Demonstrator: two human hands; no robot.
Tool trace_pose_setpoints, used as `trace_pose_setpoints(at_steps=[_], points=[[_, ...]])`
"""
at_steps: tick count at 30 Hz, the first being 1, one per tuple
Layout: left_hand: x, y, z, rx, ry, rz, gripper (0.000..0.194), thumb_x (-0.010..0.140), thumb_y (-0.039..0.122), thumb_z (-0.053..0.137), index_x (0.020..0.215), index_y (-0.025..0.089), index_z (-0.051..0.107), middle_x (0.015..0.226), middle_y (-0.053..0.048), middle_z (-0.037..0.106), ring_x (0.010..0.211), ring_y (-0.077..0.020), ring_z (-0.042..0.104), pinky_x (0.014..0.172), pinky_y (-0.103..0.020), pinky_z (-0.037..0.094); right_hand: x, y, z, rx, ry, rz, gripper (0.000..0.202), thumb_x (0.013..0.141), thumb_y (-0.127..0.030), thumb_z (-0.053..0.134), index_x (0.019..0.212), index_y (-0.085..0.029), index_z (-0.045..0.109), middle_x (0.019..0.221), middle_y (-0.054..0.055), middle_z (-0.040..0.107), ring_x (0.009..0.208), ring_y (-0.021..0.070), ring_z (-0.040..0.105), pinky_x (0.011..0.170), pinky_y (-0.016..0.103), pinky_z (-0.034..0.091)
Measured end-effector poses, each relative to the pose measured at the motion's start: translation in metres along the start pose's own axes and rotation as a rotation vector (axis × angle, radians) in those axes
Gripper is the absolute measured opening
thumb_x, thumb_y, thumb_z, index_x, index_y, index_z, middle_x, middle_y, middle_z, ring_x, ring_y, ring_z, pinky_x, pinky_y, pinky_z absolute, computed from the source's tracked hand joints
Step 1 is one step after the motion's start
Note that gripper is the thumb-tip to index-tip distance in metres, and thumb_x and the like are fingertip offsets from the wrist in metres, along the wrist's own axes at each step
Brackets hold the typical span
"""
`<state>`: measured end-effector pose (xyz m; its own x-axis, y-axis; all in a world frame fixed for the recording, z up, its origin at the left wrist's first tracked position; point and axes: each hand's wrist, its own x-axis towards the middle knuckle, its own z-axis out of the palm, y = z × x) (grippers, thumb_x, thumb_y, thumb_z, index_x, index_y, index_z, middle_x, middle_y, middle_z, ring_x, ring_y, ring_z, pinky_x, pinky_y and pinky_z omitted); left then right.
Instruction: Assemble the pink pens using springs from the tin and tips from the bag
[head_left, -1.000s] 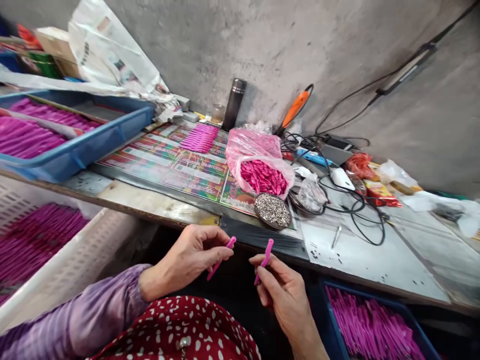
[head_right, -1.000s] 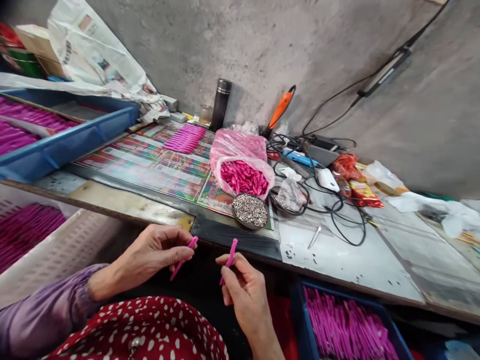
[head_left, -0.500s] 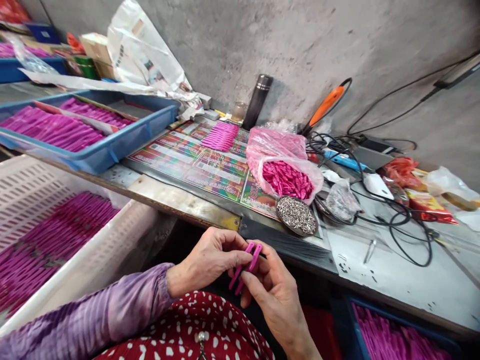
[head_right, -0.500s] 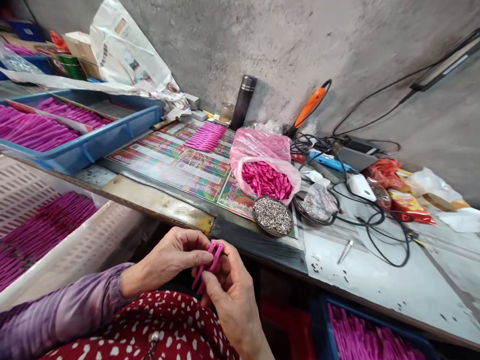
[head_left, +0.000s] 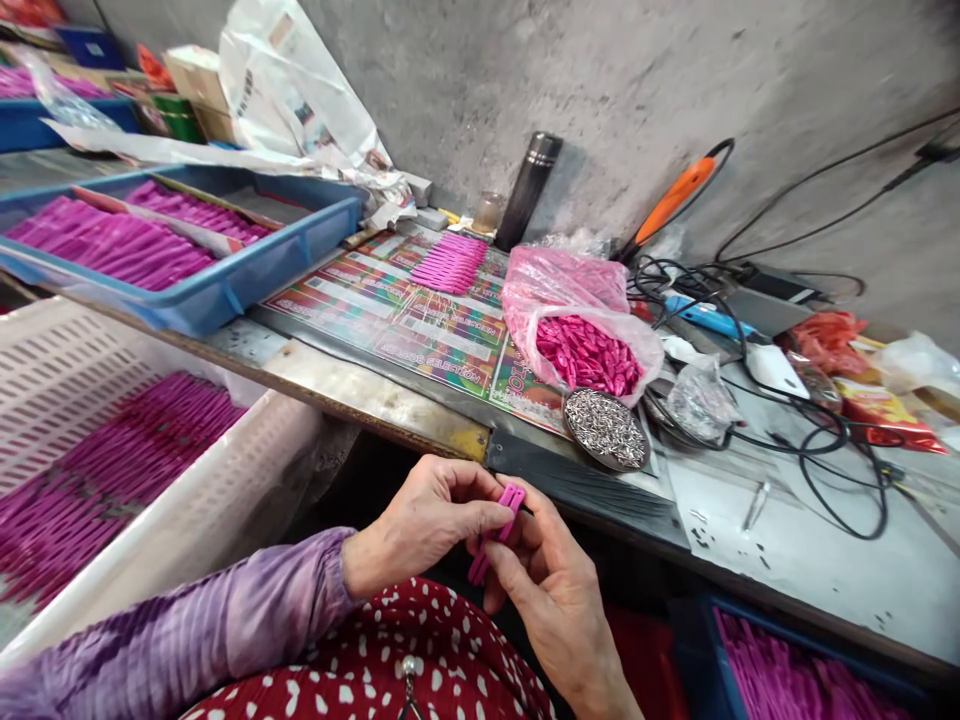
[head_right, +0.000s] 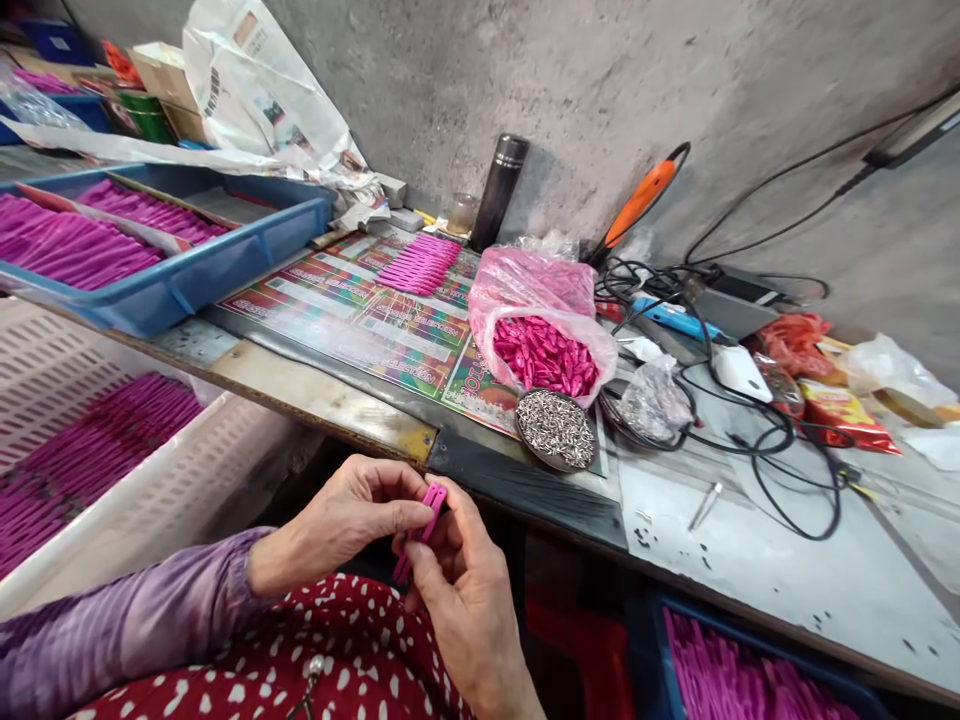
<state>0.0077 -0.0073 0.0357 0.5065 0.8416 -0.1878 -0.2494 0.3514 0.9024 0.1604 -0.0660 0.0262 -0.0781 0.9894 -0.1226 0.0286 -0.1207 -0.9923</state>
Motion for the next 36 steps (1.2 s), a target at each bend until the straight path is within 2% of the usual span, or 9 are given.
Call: trace_pose_setpoints(at_steps=[5, 14, 29, 33, 36], points=[[0.0, -0.001, 0.001, -0.01, 0.008, -0.009, 0.033, 0.072, 0.039, 0.083, 0.077, 0.009, 0.07, 0.066, -0.003, 0.066, 0.054, -0.0083, 0.056, 0.053, -0.019, 0.046, 0.0, 0.003, 0.0, 0.015, 0.007, 0.021, 0.055, 0.089, -0.047, 0.071, 0.137, -0.026, 0.055, 0.084, 0.002, 0.071, 0.057, 0.0136, 0.063, 0.045, 0.022, 0.055], [0.001, -0.003, 0.001, -0.033, 0.011, -0.019, 0.036, 0.071, 0.041, 0.084, 0.076, 0.008, 0.069, 0.066, -0.002, 0.065, 0.053, -0.0082, 0.057, 0.052, -0.019, 0.047, 0.0, 0.002, -0.003, 0.008, -0.017, 0.037, 0.057, 0.09, -0.048, 0.07, 0.141, -0.025, 0.056, 0.083, 0.001, 0.069, 0.051, 0.0105, 0.059, 0.045, 0.022, 0.055], [0.003, -0.003, 0.001, -0.02, 0.006, -0.017, 0.035, 0.075, 0.042, 0.082, 0.077, 0.009, 0.07, 0.063, -0.002, 0.065, 0.05, -0.0092, 0.057, 0.049, -0.019, 0.044, 0.003, 0.004, -0.005, -0.006, -0.011, 0.028, 0.053, 0.092, -0.04, 0.068, 0.142, -0.025, 0.056, 0.083, 0.0, 0.07, 0.05, 0.0088, 0.058, 0.045, 0.02, 0.054], [0.009, 0.004, 0.002, -0.035, -0.003, 0.033, 0.035, 0.073, 0.04, 0.084, 0.077, 0.008, 0.07, 0.063, -0.001, 0.065, 0.051, -0.0078, 0.056, 0.05, -0.018, 0.045, 0.011, -0.004, -0.008, -0.042, -0.002, -0.006, 0.054, 0.092, -0.038, 0.068, 0.143, -0.023, 0.055, 0.083, 0.0, 0.071, 0.05, 0.0089, 0.059, 0.045, 0.02, 0.054], [0.017, 0.019, 0.004, -0.031, -0.018, 0.093, 0.035, 0.073, 0.038, 0.085, 0.077, 0.007, 0.07, 0.064, -0.001, 0.064, 0.052, -0.0062, 0.055, 0.051, -0.017, 0.044, 0.02, -0.018, -0.012, -0.08, 0.005, -0.083, 0.055, 0.091, -0.036, 0.068, 0.142, -0.021, 0.055, 0.081, 0.0, 0.072, 0.051, 0.0101, 0.061, 0.045, 0.021, 0.054]])
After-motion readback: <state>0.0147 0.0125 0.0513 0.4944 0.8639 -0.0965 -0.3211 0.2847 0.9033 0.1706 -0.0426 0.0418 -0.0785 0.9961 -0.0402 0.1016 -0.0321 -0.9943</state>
